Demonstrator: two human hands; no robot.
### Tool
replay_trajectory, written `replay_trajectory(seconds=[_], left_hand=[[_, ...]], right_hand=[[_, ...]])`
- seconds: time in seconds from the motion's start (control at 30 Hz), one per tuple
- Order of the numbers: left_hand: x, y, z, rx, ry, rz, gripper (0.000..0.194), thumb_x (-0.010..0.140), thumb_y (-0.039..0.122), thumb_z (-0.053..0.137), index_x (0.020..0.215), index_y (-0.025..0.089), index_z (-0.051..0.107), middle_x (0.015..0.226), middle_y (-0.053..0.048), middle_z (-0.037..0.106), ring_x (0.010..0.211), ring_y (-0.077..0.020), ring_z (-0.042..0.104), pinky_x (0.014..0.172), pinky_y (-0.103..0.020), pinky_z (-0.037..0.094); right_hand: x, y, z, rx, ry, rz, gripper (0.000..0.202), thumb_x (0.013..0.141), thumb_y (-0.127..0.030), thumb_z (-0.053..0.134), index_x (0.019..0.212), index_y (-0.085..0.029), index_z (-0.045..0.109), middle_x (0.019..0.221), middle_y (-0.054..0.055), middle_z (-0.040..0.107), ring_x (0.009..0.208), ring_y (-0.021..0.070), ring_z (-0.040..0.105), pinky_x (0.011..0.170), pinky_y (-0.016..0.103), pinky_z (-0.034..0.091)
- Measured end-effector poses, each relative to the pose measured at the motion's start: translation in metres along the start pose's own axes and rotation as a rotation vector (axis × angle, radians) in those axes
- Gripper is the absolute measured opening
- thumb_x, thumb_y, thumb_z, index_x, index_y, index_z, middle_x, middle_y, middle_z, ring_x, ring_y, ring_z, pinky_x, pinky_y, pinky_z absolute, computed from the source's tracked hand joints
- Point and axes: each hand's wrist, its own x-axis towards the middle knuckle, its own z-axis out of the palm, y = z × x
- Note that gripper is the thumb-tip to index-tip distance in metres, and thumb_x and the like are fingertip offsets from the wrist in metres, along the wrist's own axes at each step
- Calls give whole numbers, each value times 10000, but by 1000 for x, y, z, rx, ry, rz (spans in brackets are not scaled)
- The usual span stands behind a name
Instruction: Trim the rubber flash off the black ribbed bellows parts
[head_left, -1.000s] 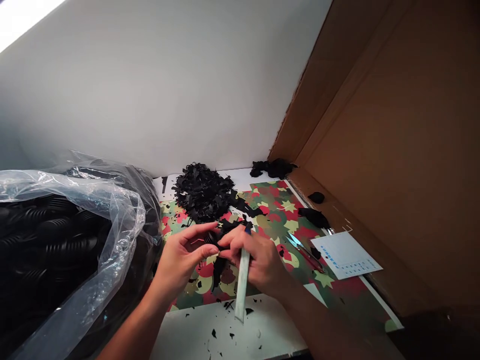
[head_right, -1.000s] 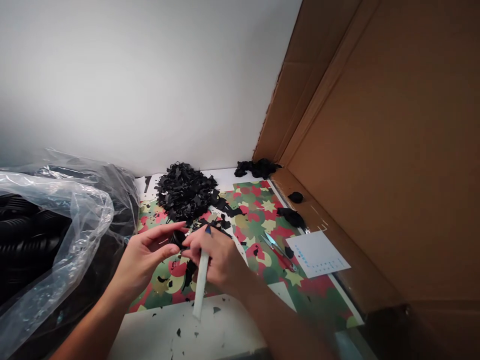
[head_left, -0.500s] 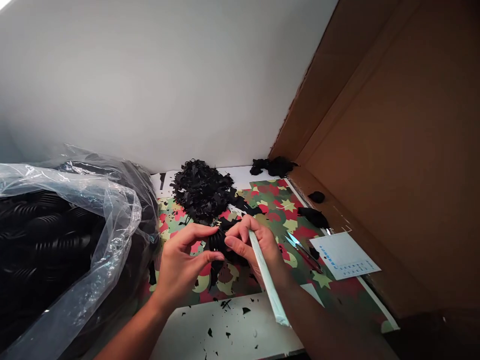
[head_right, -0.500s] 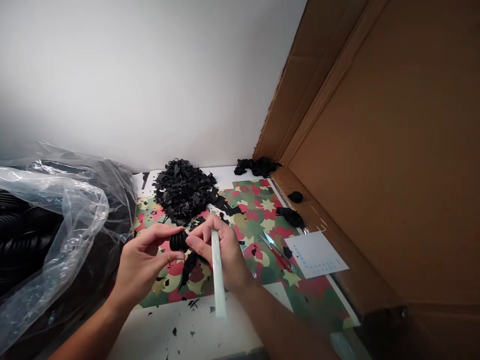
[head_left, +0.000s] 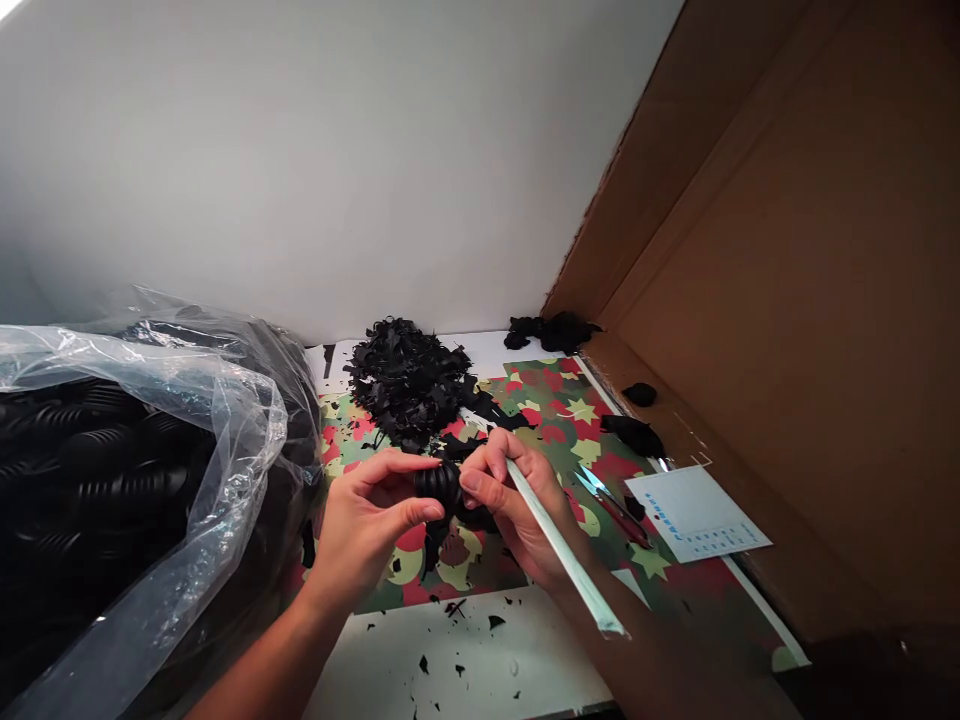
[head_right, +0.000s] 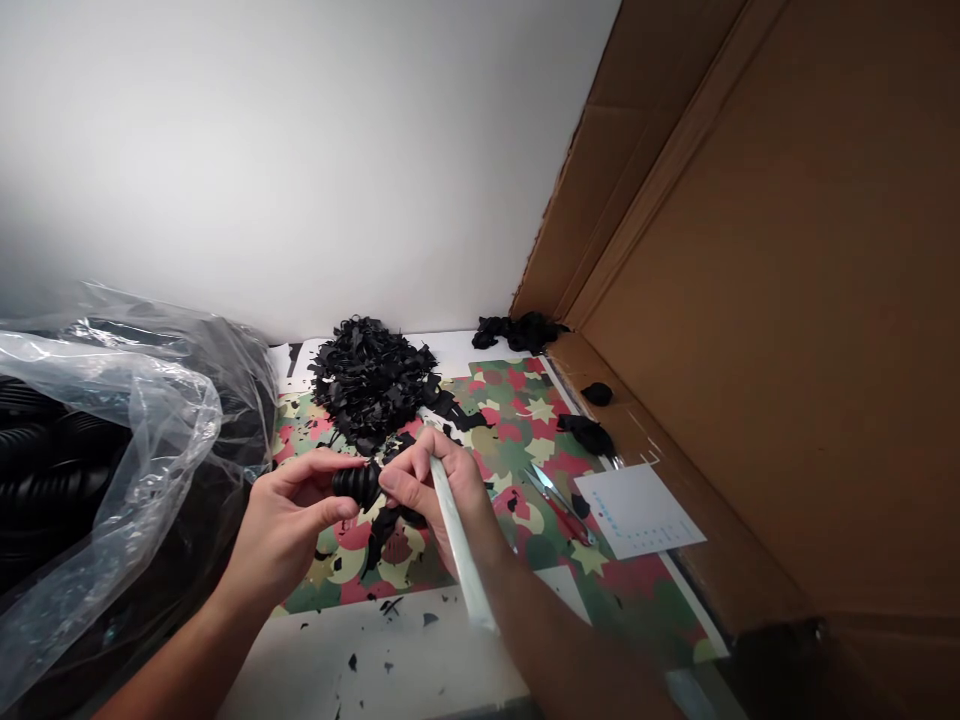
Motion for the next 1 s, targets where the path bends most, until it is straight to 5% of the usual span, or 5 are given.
replay_trajectory(seconds=[0.23, 0.57, 0.7, 0.8, 1.0], left_hand=[[-1, -8, 3, -63, -38, -31, 341, 613, 424, 954, 823, 192, 818, 724, -46, 745, 658, -182, 684, 585, -262, 572], [1, -7, -5, 278, -12, 302, 81, 752, 256, 854, 787, 211, 797, 711, -27, 721, 648, -159, 640, 585, -244, 511], [0, -9, -8, 334, -25, 331, 49, 780, 259, 837, 785, 229, 799, 721, -16, 732, 653, -157, 645, 584, -239, 503], [0, -9, -10, 362, -23, 324, 62, 797, 276, 825, 781, 227, 792, 716, -14, 722, 639, -155, 628, 575, -243, 487], [2, -9, -12, 383, -36, 304, 63, 815, 277, 813, 795, 224, 785, 732, -14, 721, 658, -153, 628, 600, -245, 482]], right_hand=[[-1, 0, 1, -10, 23, 0, 508, 761, -439, 865, 690, -239, 403, 655, -49, 602, 594, 127, 521, 647, 283, 470], [4, 6, -10, -48, -83, 38, 463, 780, -448, 868, 725, -229, 463, 739, -20, 660, 648, 134, 580, 669, 285, 494], [2, -2, -11, -128, 26, -128, 385, 933, -626, 649, 909, -245, 607, 756, -15, 630, 650, 144, 561, 670, 297, 483], [-3, -11, -13, -288, -7, -252, 574, 987, -740, 410, 1141, -270, 700, 795, 11, 612, 689, 173, 565, 697, 334, 498], [-11, -14, -14, -545, -75, -343, 182, 995, -412, 644, 1052, -262, 729, 883, 32, 755, 738, 183, 713, 662, 311, 568]])
